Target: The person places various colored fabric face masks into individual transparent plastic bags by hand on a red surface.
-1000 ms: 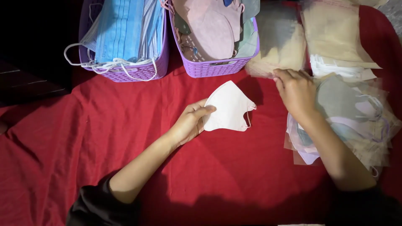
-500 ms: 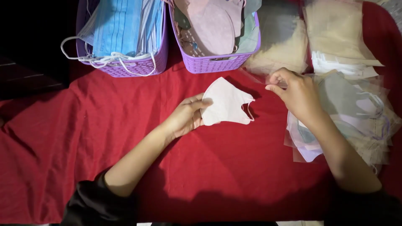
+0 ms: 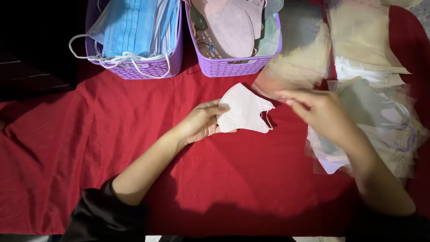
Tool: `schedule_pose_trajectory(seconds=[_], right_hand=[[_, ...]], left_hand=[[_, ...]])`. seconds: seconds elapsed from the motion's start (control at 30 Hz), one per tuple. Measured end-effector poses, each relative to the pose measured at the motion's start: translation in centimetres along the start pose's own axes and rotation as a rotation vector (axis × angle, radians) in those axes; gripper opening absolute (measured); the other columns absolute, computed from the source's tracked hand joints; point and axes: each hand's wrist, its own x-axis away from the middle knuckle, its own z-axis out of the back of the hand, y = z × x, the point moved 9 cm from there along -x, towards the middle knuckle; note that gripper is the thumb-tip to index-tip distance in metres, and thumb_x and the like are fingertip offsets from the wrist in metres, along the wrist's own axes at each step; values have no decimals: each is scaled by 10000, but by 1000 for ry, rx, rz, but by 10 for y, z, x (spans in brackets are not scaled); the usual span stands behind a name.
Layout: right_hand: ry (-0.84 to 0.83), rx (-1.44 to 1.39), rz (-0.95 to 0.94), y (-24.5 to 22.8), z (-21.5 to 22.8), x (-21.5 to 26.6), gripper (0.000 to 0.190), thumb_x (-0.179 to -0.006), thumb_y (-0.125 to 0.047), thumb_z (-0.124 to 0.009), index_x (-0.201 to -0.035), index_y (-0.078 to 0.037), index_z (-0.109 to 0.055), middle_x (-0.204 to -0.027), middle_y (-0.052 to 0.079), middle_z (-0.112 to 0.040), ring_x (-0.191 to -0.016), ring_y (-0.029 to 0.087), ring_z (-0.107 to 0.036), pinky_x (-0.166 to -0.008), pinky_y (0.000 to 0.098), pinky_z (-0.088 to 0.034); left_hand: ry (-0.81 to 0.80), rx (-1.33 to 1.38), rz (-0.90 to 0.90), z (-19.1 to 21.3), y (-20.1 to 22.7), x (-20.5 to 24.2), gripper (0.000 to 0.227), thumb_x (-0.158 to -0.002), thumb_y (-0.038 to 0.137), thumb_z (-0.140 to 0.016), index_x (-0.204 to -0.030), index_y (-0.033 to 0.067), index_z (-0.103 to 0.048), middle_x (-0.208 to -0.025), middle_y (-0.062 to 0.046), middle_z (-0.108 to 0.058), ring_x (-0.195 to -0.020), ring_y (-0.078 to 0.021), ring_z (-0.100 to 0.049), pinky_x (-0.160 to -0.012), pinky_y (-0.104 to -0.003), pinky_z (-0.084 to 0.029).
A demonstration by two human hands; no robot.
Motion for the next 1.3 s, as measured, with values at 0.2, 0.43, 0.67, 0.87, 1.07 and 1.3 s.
schedule_pose_trajectory(seconds=[0.2, 0.43, 0.67, 0.87, 1.07, 1.3], right_hand=[[87, -45, 316, -31, -36, 9, 331, -908, 65, -653, -1106, -163, -789, -1047, 70, -788, -1009, 267, -737, -942, 432, -584], [190, 140, 779, -78, -75, 41, 92, -932, -58, -701, -985, -113, -751, -1060, 37, -746, -1057, 235, -725, -1031, 522, -532], [278, -77, 826, -64, -70, 33, 121, -957, -103, -644, -941, -95, -764, -1057, 43, -771, -1037, 244, -745, -1031, 536, -523], [398, -543, 143, 19, -53, -1, 285, -1049, 9, -448, -1205, 13, -686, -1198, 183, -718, -1173, 312, -682, -1035, 480, -550], [322, -870, -270, 86, -105, 0, 431, -993, -51, -619, -1416, -2, -551, -1273, 158, -570, -1196, 216, -570, -1087, 459, -516], [199, -1176, -189, 69, -119, 0, 343, -780, 30, -815, -1110, 21, -723, -893, 91, -702, -777, 138, -663, -649, 288, -595]], left_hand=[[-135, -93, 30, -12, 16, 12, 512, -998, 284, -503, -1446, 41, -460, -1269, -187, -606, -1087, -367, -693, -884, -635, -573], [-92, -272, -40, -20, 25, 18, 724, -915, 466, -626, -1430, -24, -492, -1312, -225, -629, -1096, -441, -688, -853, -704, -562], [119, -360, -350, 26, 22, -10, 440, -838, -2, -757, -1253, -20, -612, -992, -176, -698, -819, -348, -752, -628, -530, -662], [225, -535, -605, 12, 49, 17, 369, -851, 83, -757, -1215, 53, -705, -895, -102, -720, -765, -177, -727, -600, -349, -662], [106, -531, -651, -22, 49, 37, 302, -867, 45, -728, -1169, 54, -723, -875, -66, -717, -779, -106, -678, -647, -271, -616], [92, -585, -695, -25, 44, 36, 390, -899, 33, -651, -1287, 63, -677, -980, -75, -717, -879, -124, -675, -773, -281, -610]])
